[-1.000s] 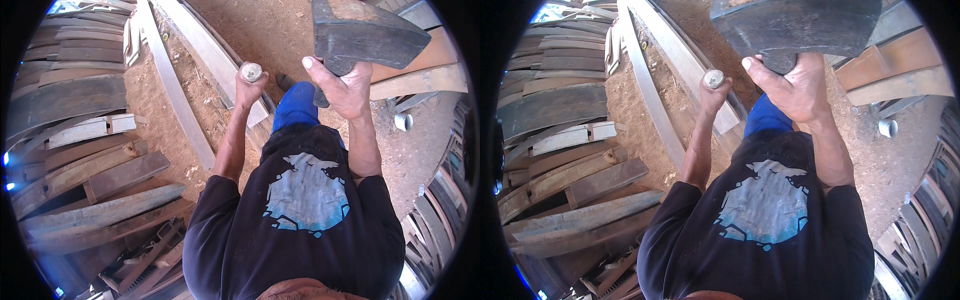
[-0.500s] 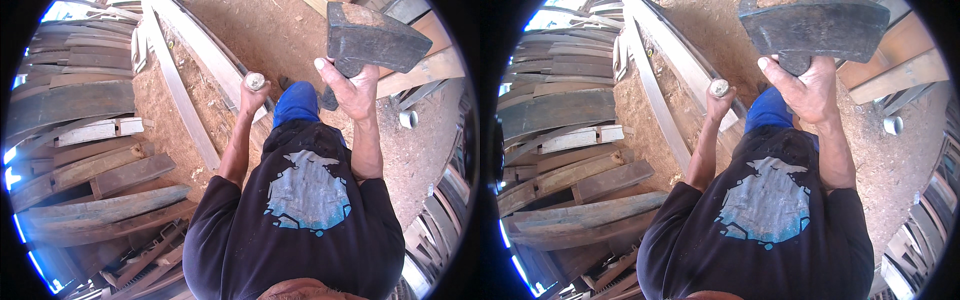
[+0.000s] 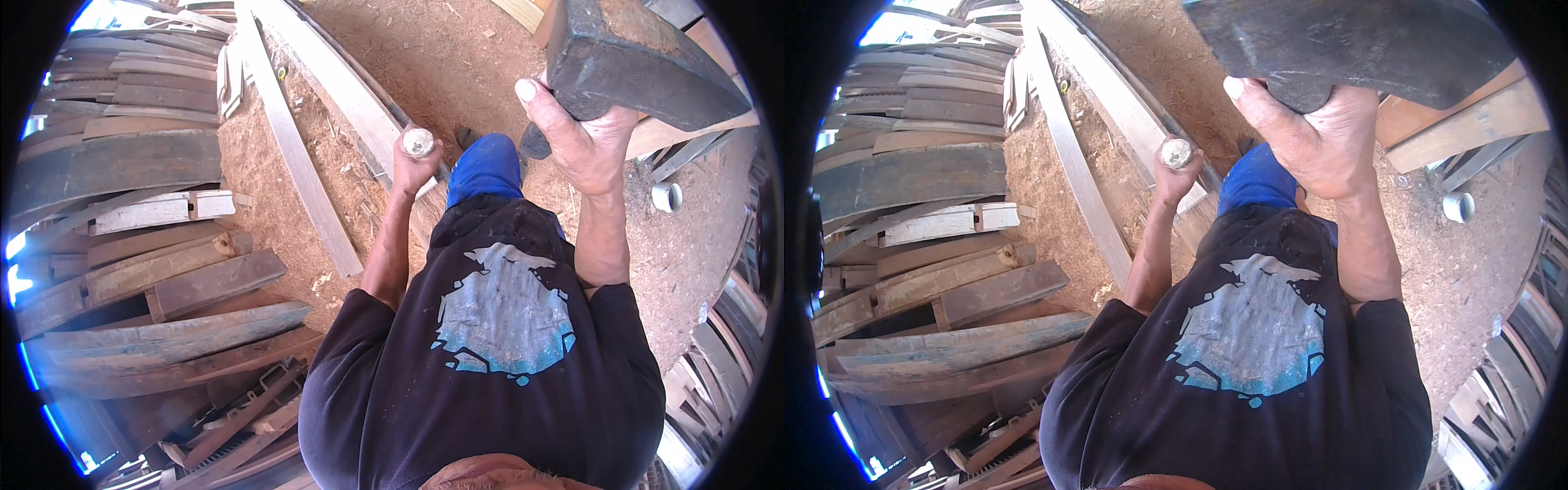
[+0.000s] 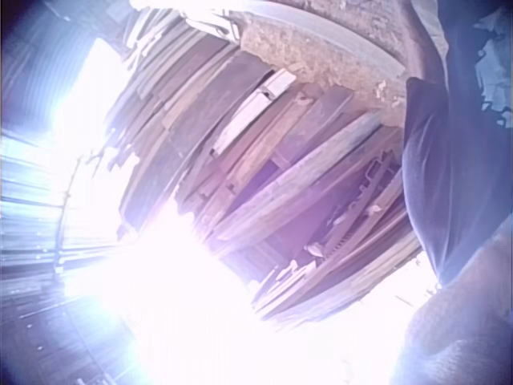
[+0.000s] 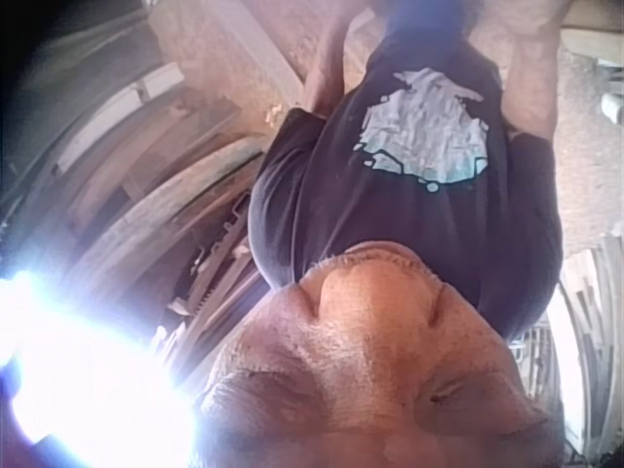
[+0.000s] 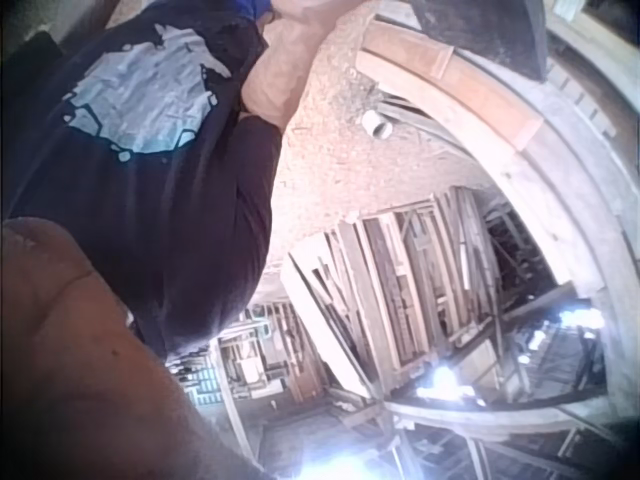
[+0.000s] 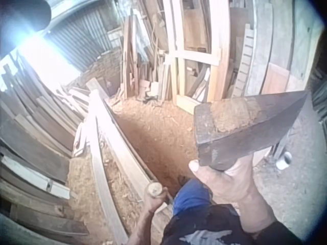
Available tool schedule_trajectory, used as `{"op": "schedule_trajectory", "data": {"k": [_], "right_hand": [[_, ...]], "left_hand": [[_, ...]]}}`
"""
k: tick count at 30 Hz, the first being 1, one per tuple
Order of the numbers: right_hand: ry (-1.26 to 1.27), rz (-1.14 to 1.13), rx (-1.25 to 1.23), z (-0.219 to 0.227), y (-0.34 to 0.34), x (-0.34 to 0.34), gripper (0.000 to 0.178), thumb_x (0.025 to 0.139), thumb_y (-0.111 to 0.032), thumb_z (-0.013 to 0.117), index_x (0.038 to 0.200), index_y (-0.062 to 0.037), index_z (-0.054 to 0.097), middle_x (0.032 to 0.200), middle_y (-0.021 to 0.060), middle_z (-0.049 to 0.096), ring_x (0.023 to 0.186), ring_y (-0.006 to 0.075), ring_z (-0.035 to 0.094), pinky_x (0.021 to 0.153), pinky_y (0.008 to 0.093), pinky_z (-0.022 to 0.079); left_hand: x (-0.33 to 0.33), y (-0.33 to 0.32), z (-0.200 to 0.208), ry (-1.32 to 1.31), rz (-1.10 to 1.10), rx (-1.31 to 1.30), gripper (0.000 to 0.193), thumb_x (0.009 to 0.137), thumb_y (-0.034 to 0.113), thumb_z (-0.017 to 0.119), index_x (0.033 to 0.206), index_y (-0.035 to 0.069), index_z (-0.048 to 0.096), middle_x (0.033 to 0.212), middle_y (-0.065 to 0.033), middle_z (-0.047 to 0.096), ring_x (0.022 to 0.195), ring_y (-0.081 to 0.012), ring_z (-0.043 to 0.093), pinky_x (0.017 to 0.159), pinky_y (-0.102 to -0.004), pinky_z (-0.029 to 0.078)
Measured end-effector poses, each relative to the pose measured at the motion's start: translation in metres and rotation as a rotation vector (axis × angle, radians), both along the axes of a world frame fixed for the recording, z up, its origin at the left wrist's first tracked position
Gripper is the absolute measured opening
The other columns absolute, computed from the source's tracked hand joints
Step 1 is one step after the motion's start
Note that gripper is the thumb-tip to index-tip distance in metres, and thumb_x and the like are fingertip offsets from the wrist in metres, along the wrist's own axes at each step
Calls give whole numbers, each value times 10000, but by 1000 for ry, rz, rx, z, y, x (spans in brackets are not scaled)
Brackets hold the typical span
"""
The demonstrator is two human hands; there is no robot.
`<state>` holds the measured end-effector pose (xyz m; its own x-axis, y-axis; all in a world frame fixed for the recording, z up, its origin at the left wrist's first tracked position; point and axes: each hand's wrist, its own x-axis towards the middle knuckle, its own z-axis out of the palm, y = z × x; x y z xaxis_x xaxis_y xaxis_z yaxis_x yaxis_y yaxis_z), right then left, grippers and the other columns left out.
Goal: The person uses a chisel and mallet to carve a groove into a long piece of wood. They repeatedly strike the chisel to remove material and occasionally reposition the wood to continue the work.
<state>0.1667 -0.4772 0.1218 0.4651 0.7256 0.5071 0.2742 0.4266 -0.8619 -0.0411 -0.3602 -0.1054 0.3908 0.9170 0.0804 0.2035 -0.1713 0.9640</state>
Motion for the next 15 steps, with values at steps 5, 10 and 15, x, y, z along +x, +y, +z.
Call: {"op": "schedule_trajectory", "data": {"k": [5,10,15], "right_hand": [[-116,-55,40,3,5,-7,206,808,-10,805,971,-18,680,854,29,694,733,101,659,671,253,535],[-41,-55,-9,1,7,-12,235,803,-5,808,991,-23,669,858,35,693,739,102,661,669,250,537],[-81,-41,87,-5,16,-9,223,805,14,797,972,-30,656,846,31,680,703,92,644,635,239,528]], "left_hand": [[-1,-1,4,-54,-1,-47,185,805,58,752,851,83,575,733,40,609,662,-57,588,598,-248,484],[3,-1,4,-78,35,-49,197,806,61,762,859,78,573,734,37,610,665,-58,592,599,-248,483],[3,1,6,-78,27,-53,210,808,62,767,874,75,569,737,36,608,669,-59,593,602,-246,482]]}}
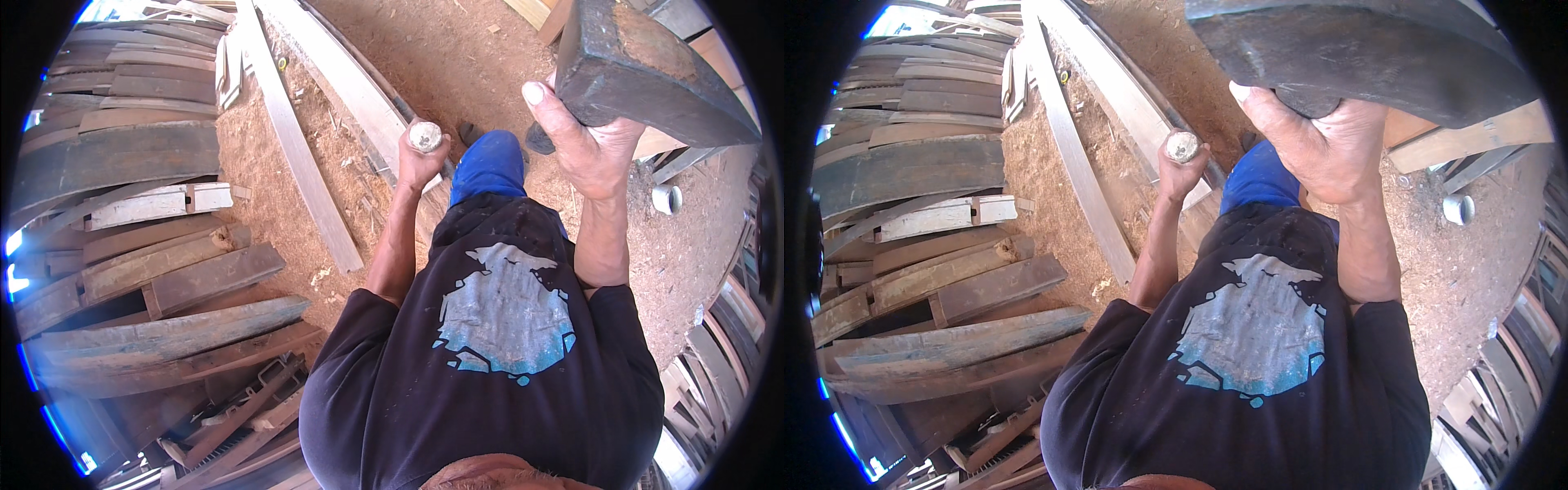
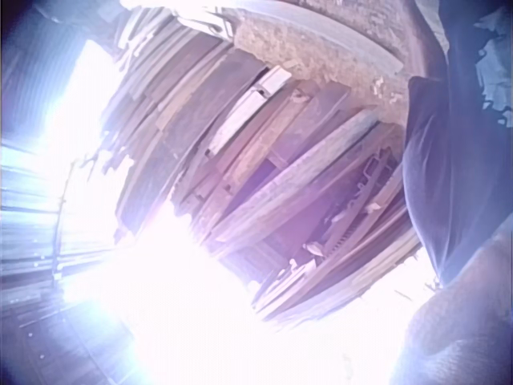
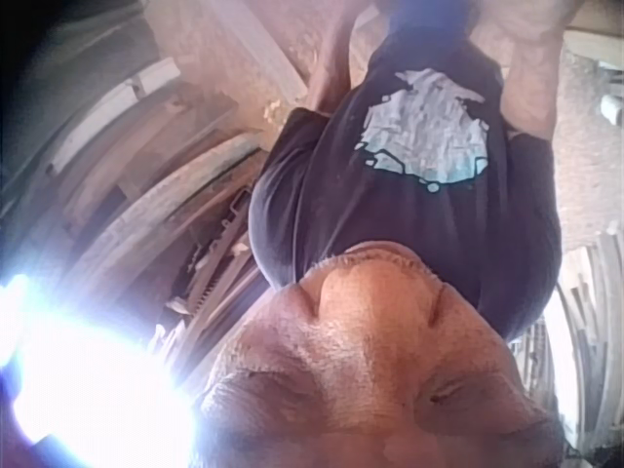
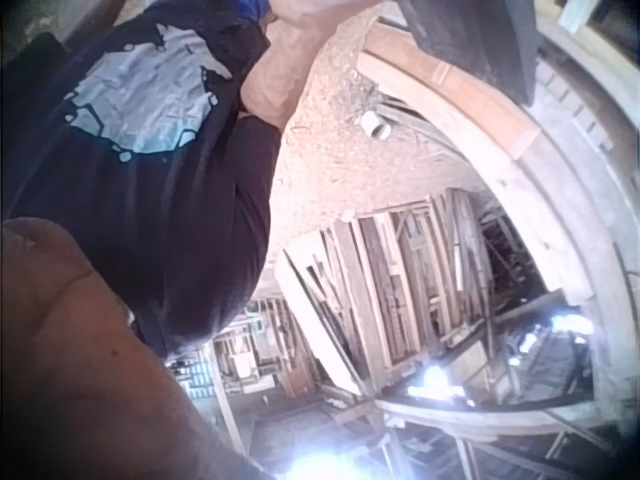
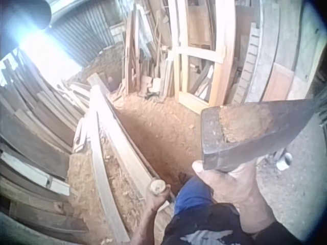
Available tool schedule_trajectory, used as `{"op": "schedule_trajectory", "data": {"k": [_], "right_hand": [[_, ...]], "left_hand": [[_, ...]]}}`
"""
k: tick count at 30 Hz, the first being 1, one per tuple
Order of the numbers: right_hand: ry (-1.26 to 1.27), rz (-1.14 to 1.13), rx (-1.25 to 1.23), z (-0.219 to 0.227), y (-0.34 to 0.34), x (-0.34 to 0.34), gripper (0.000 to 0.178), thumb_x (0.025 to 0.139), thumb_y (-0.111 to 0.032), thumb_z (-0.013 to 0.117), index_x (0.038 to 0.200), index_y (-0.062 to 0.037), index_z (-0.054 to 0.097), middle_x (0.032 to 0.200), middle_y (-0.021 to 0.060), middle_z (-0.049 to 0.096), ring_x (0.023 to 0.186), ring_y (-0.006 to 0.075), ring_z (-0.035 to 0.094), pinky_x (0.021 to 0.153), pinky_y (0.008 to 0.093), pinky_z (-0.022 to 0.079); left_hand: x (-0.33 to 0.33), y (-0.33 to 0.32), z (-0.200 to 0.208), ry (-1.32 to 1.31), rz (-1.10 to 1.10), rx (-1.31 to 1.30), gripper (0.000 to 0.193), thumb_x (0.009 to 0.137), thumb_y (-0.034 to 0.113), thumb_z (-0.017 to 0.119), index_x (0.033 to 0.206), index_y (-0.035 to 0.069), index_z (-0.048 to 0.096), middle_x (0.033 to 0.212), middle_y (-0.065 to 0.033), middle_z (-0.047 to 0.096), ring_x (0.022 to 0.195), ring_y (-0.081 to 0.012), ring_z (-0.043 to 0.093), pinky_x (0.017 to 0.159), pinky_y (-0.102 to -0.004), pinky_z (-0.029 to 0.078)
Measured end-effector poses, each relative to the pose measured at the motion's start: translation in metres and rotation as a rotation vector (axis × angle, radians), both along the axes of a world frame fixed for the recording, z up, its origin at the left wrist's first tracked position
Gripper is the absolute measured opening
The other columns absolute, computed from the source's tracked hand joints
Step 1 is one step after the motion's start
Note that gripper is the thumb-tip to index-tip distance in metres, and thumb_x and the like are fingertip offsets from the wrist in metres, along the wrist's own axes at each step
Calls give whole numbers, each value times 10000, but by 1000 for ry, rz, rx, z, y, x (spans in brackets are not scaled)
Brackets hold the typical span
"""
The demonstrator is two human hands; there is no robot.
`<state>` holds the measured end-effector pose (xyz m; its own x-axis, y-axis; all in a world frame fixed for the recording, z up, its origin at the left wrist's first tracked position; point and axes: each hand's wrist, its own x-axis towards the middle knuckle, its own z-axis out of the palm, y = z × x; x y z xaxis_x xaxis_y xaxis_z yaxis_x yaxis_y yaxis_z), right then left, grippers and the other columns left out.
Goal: The person uses a chisel and mallet to carve a groove into a long piece of wood. They repeatedly strike the chisel to remove material and occasionally reposition the wood to continue the work.
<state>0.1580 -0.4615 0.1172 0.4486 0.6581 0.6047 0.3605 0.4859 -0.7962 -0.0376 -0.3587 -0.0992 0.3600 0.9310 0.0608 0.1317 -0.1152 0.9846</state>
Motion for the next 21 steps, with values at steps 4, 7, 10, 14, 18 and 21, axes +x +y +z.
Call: {"op": "schedule_trajectory", "data": {"k": [4,7,10,14,18,21], "right_hand": [[64,46,-55,4,-1,-1,214,807,23,789,962,-33,652,839,22,667,697,90,635,634,244,522],[36,76,-58,1,0,-1,177,815,2,775,955,-30,673,858,26,679,727,104,641,667,269,526],[-73,80,-126,1,6,-14,163,836,-72,740,989,-25,709,887,66,716,783,167,672,731,333,545],[-637,295,-676,-75,20,-16,214,867,-180,673,1029,-39,678,858,184,717,807,340,709,718,428,562],[-971,311,-986,-95,21,-8,253,835,-200,678,1029,-41,647,785,191,692,803,384,698,697,476,541],[-705,396,-779,-82,16,-14,283,817,-202,678,1042,-33,647,769,193,682,793,398,687,683,489,531]], "left_hand": [[0,2,1,-2,-46,-13,209,803,58,762,869,75,564,741,32,597,682,-64,579,613,-248,476],[-1,-5,3,1,-82,-32,213,790,58,761,837,75,554,730,26,571,687,-67,545,629,-255,466],[-4,-9,1,-13,-98,-26,205,788,57,761,841,71,563,733,20,578,689,-74,552,636,-258,471],[-6,-19,1,-27,-87,49,192,787,60,757,934,44,635,817,-10,667,752,-100,616,692,-278,508],[-18,-31,-16,31,-102,38,188,791,58,759,956,30,675,872,-27,699,790,-112,647,721,-300,536],[-24,-27,-40,86,-109,33,270,797,77,741,1057,27,684,986,-79,724,919,-164,678,835,-329,544]]}}
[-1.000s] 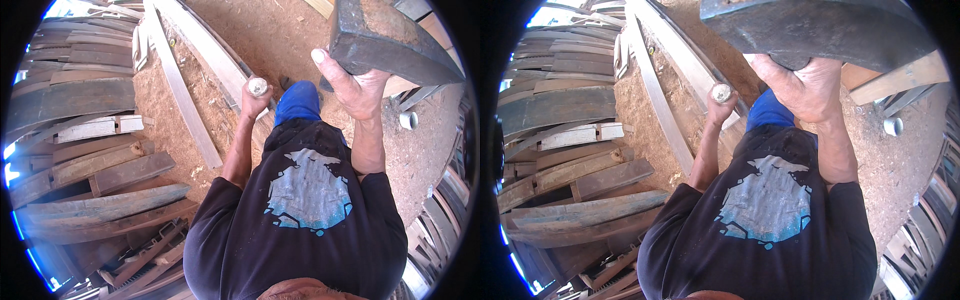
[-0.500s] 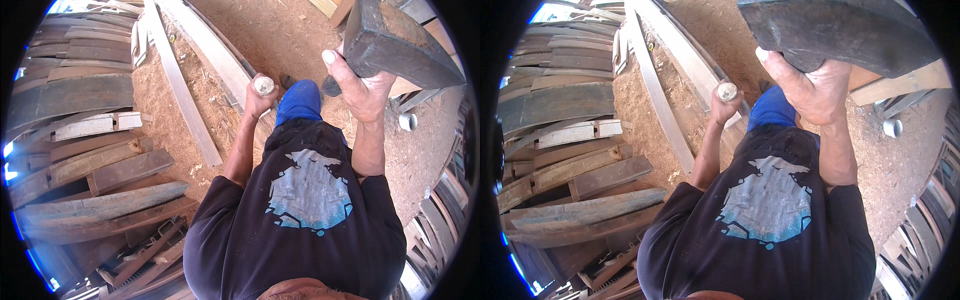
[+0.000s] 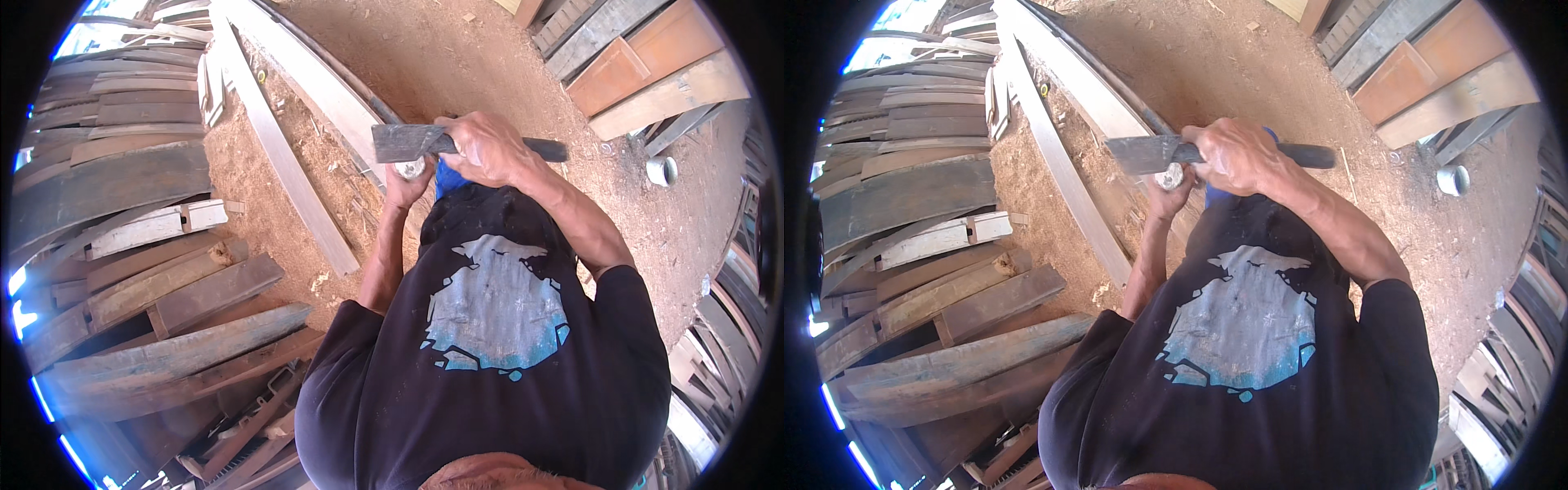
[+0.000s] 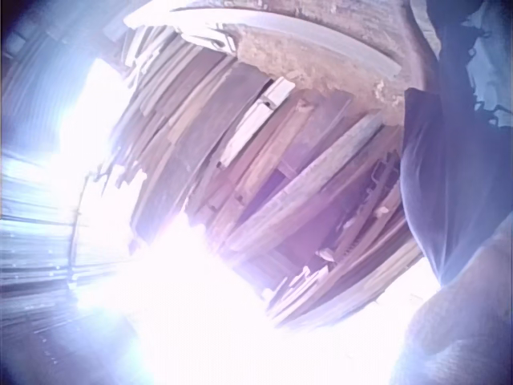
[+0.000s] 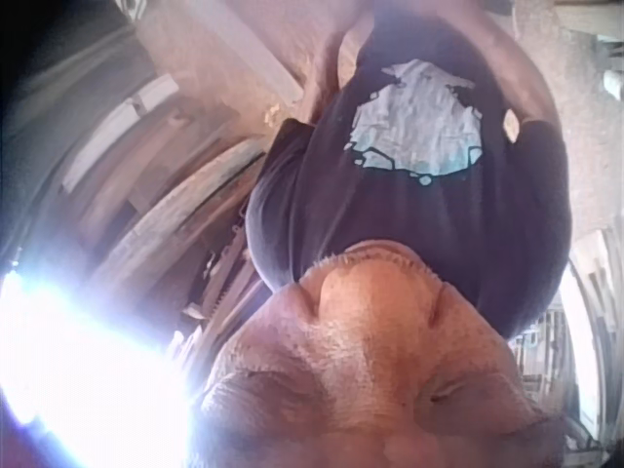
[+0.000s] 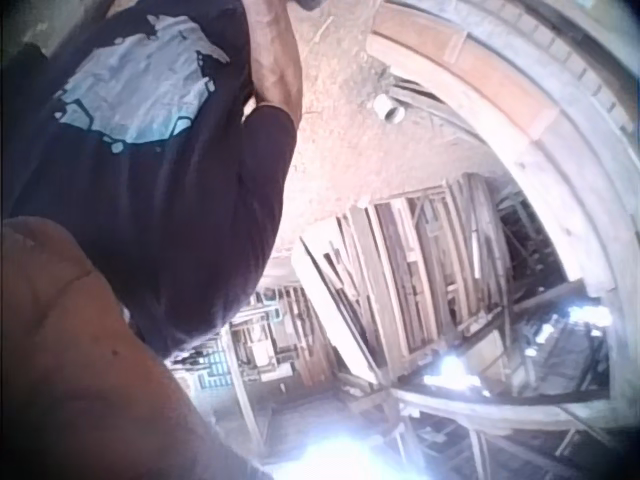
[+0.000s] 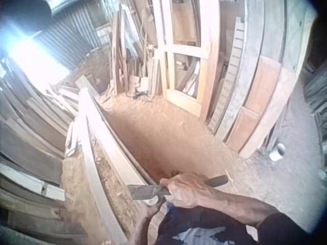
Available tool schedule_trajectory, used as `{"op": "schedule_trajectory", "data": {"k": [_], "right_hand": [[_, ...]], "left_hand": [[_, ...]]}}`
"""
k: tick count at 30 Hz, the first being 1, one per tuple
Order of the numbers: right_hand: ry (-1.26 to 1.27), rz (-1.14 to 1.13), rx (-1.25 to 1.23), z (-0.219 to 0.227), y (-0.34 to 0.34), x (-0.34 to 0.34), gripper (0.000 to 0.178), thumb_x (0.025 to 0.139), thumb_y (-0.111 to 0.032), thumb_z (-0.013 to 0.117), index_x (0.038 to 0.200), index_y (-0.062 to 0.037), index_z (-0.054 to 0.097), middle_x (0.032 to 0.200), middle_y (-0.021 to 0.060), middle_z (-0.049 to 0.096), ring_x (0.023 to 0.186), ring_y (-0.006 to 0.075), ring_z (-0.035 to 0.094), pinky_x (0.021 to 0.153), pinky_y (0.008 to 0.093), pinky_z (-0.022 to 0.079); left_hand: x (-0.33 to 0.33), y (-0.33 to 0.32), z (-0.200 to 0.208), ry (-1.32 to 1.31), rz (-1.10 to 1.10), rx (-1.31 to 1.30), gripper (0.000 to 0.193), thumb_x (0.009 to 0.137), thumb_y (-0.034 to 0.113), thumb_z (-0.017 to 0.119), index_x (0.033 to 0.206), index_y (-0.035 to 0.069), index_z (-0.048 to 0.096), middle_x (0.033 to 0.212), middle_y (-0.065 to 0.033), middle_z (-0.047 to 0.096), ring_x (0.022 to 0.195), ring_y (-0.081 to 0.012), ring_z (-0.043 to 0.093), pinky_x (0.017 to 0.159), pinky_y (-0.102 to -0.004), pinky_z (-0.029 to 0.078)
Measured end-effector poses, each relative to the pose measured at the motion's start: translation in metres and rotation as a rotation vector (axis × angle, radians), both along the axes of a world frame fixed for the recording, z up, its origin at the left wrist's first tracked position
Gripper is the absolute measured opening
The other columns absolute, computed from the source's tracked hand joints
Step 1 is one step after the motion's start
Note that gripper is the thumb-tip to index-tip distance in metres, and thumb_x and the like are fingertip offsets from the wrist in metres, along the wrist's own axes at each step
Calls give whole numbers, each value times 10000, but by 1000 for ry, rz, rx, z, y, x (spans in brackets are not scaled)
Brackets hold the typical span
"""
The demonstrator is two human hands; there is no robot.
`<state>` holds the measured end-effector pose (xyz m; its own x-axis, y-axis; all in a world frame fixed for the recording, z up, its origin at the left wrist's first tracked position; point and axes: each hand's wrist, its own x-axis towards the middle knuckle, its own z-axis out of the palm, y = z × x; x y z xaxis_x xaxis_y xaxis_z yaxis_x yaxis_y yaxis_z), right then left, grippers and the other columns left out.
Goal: The person uses a chisel and mallet to carve a groove into a long piece of wood. They repeatedly strike the chisel to remove material and occasionally reposition the wood to continue the work.
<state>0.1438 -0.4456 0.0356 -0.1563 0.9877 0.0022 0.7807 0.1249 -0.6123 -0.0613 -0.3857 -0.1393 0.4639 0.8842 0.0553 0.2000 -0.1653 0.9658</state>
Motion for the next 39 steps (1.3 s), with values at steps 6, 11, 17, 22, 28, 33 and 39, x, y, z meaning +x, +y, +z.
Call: {"op": "schedule_trajectory", "data": {"k": [6,11,17,22,28,33,39], "right_hand": [[496,-81,306,24,-12,-3,329,803,-155,728,1095,-19,660,964,194,700,878,345,678,828,414,535],[609,-265,384,41,-22,8,329,808,-111,747,1108,-10,659,1097,143,677,1038,274,642,935,388,493],[663,-385,463,54,-34,19,237,832,-45,742,1061,-18,688,973,53,706,889,135,652,798,312,530],[699,-433,459,53,-36,25,198,824,-50,756,1014,-21,708,938,47,718,852,130,659,773,310,534],[726,-414,524,62,-34,25,166,830,-43,764,977,-20,691,887,28,700,790,112,642,716,287,523],[891,-357,634,45,-17,1,121,841,-29,779,895,-28,670,857,-8,661,733,71,599,645,255,494],[-49,-168,-4,-29,-2,7,251,814,-196,716,1000,-37,659,872,208,703,832,389,692,715,470,540]], "left_hand": [[29,21,58,-53,152,247,419,796,73,758,1194,-6,650,1137,-124,714,1055,-195,660,923,-345,522],[38,50,41,-83,94,25,214,793,67,772,933,49,612,851,-9,663,774,-98,620,715,-261,514],[38,52,32,-39,90,-33,216,796,68,770,867,79,567,782,24,605,721,-64,572,666,-249,489],[37,46,43,-64,98,-26,208,802,60,760,858,79,561,773,27,598,716,-56,559,658,-247,482],[30,40,43,-26,47,-31,214,803,59,756,840,82,547,757,28,592,709,-50,548,642,-245,472],[24,33,29,-20,17,-11,198,790,55,761,898,55,595,792,13,635,731,-73,582,661,-255,491],[17,13,25,17,-39,132,311,782,65,768,1062,6,645,908,-72,716,832,-138,668,759,-294,538]]}}
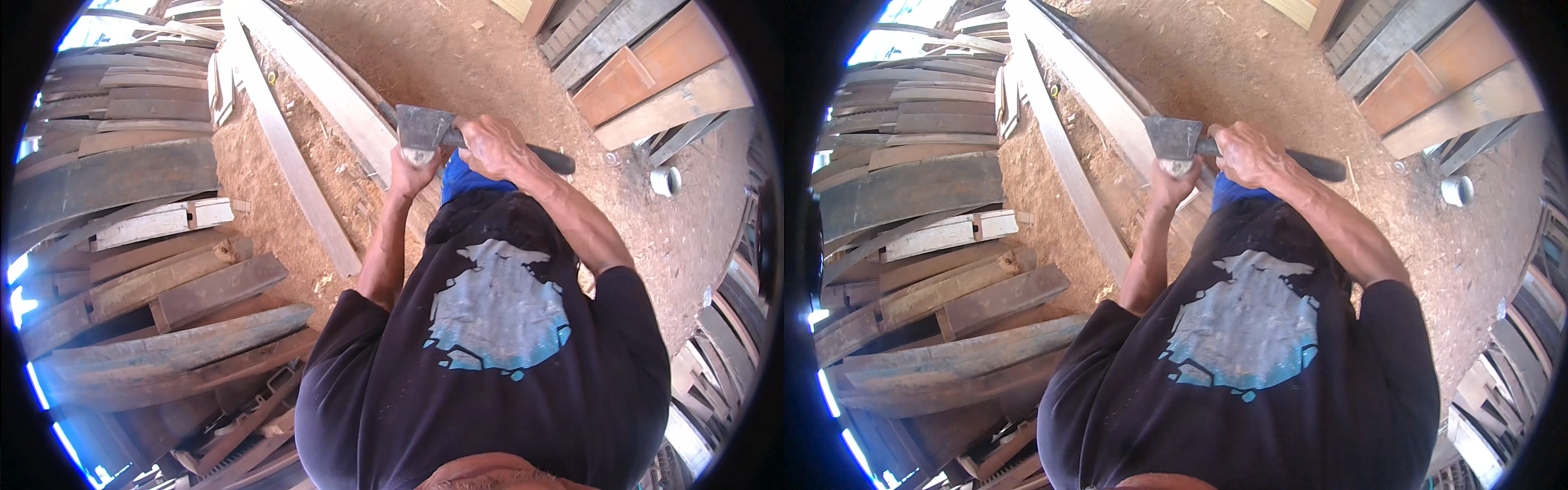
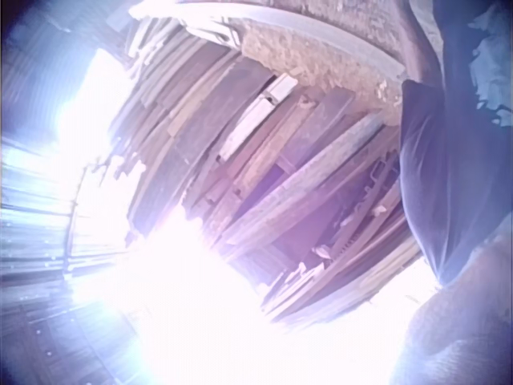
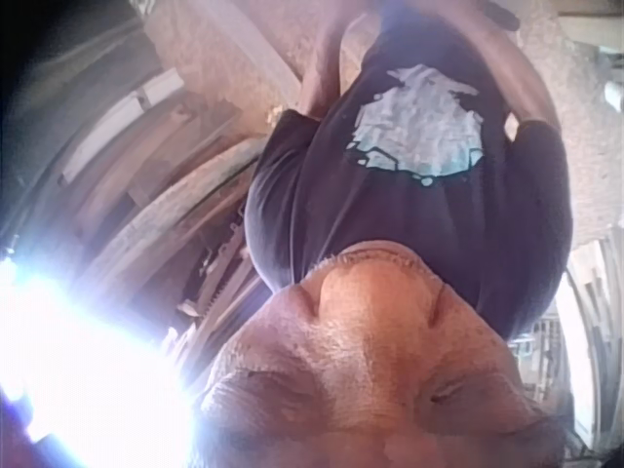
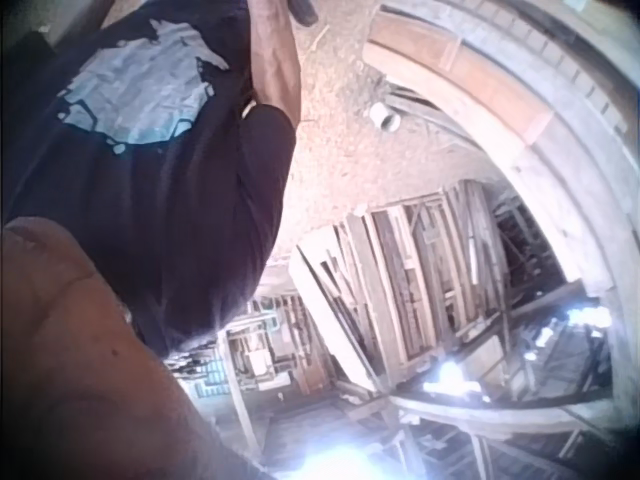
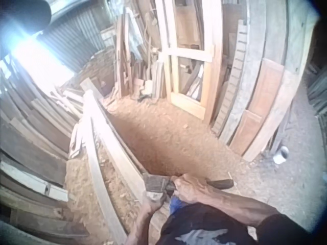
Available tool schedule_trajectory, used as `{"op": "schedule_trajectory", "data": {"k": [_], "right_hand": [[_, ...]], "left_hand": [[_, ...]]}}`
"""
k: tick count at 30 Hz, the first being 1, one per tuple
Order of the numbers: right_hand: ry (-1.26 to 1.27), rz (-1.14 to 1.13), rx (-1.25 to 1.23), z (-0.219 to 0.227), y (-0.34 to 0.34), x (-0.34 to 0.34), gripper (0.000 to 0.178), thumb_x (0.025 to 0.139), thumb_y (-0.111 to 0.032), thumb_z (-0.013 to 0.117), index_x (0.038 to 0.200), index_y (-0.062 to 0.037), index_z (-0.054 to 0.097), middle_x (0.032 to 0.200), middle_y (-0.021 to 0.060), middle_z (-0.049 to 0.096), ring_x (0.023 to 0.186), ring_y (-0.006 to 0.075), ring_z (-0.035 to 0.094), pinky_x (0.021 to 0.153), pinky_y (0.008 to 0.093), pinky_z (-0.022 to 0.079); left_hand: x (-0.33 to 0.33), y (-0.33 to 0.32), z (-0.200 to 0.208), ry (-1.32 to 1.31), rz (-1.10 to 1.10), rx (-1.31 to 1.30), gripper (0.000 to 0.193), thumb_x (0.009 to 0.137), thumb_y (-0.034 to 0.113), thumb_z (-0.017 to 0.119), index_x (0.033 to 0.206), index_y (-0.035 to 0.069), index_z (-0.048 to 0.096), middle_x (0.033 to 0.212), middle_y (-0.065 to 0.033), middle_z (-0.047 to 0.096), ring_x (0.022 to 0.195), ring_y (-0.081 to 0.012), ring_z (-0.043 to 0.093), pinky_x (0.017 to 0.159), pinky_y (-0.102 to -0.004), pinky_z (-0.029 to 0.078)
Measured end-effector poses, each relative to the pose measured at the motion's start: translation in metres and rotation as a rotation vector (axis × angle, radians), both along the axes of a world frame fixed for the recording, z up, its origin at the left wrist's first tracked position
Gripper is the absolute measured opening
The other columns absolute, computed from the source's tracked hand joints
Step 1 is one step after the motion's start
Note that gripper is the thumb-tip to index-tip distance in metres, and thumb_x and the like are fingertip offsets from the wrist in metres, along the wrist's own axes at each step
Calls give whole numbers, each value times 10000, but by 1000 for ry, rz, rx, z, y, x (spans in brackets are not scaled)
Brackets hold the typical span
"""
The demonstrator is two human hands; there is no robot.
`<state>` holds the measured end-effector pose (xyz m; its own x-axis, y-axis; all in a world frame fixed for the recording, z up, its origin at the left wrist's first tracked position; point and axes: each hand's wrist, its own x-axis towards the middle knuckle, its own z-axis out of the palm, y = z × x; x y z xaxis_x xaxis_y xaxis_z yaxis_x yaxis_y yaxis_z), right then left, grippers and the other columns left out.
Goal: The person uses a chisel and mallet to carve a groove into a long piece of wood. They repeatedly strike the chisel to remove material and occasionally reposition the wood to continue the work.
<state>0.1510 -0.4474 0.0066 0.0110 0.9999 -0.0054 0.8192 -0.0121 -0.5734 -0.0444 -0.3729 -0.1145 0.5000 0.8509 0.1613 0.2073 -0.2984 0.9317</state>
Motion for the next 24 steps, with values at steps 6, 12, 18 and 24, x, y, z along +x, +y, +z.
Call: {"op": "schedule_trajectory", "data": {"k": [6,12,18,24], "right_hand": [[327,-141,140,23,-7,7,328,821,-162,719,1109,-11,678,1006,215,710,924,328,697,864,395,524],[570,-169,508,41,-6,-16,352,847,-276,712,1043,12,660,909,214,713,767,356,685,698,432,536],[-56,116,-113,-6,-6,-7,387,809,-217,711,1127,-6,646,770,241,681,767,402,692,680,477,530],[494,2,270,14,-11,-15,378,815,-200,705,1117,18,639,912,223,708,852,365,700,778,418,540]], "left_hand": [[0,0,3,-20,60,-101,207,805,78,765,867,65,568,728,16,583,679,-74,548,624,-256,472],[-2,12,-2,-44,22,-76,191,813,69,747,901,59,578,752,12,596,699,-76,557,646,-267,482],[2,3,20,68,-20,-76,314,790,90,750,1095,42,696,1084,-86,721,1010,-190,664,899,-361,520],[38,17,-10,-104,40,-101,405,775,135,787,1150,41,666,1078,-82,723,1030,-189,651,927,-373,504]]}}
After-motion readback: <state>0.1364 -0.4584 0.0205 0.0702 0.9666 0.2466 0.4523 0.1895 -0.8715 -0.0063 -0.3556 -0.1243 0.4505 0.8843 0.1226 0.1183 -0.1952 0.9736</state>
